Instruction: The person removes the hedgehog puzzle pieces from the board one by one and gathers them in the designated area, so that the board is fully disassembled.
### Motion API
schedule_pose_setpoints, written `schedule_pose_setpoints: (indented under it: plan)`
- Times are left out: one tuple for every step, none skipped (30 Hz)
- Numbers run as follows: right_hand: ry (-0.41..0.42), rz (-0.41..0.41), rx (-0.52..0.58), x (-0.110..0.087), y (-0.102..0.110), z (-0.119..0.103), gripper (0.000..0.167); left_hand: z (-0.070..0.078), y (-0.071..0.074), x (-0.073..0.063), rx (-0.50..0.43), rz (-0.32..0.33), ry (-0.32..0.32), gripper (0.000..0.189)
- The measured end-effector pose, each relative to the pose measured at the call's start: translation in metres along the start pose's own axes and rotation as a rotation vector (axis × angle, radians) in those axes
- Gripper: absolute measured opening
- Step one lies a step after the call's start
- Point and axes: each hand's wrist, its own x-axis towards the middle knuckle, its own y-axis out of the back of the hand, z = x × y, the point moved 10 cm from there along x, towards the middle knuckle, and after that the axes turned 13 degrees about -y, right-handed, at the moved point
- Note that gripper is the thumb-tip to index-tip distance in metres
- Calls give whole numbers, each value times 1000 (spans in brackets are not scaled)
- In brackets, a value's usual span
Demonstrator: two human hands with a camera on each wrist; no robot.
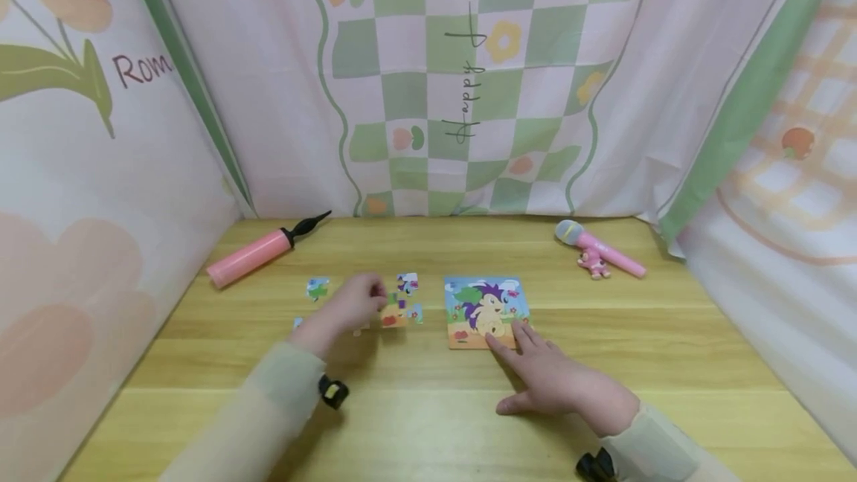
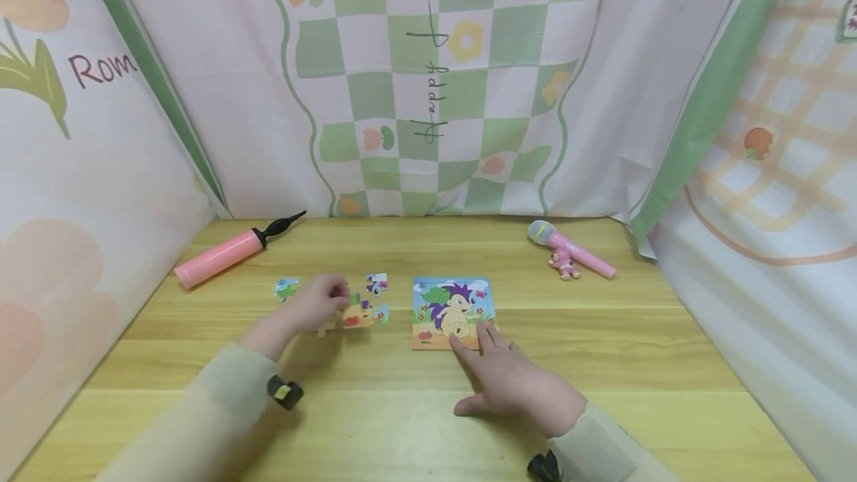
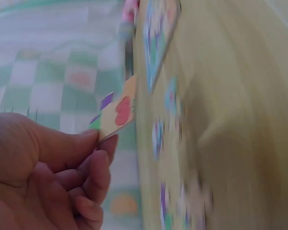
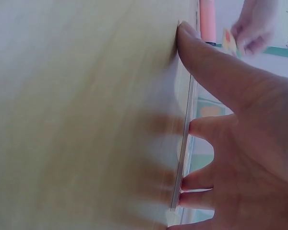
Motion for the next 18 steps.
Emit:
schedule_pose_setpoints:
  plan:
    - [0,-1,1,0,0,0,102,-7,7,-8,2,-4,18,3]
    - [-1,0,1,-1,0,0,102,-14,14,-16,8,-9,37,3]
    - [-2,0,-1,-1,0,0,102,-21,20,-23,14,-17,53,3]
    - [-3,1,-2,-1,1,1,102,-27,25,-31,30,-22,63,3]
    - [-4,2,-3,-1,1,1,103,-33,30,-38,44,-30,67,3]
    - [-7,2,-3,-1,1,1,103,-38,35,-46,51,-33,77,3]
    - [-9,3,-4,-1,1,2,103,-42,39,-53,59,-34,83,4]
    - [-9,5,-5,-2,1,2,103,-48,42,-61,60,-37,99,5]
    - [-9,4,-5,-2,1,1,102,-52,44,-69,58,-40,114,5]
    - [-7,5,-4,-1,1,1,102,-57,46,-76,55,-41,119,6]
    - [-5,5,-5,-1,1,0,102,-61,48,-83,52,-40,130,6]
    - [-3,6,-6,-1,1,0,102,-66,49,-90,47,-38,139,7]
    - [0,6,-7,-1,1,-1,102,-70,49,-96,44,-33,148,8]
    - [2,7,-9,-1,1,-1,102,-74,50,-100,46,-30,152,9]
    - [3,8,-9,-1,1,-2,102,-77,51,-104,46,-20,146,9]
    - [5,9,-10,-1,2,-2,102,-79,52,-107,50,-12,136,9]
    - [6,10,-11,-1,2,-2,102,-81,53,-110,54,-1,131,10]
    - [7,11,-12,-1,2,-3,102,-83,53,-112,56,8,120,10]
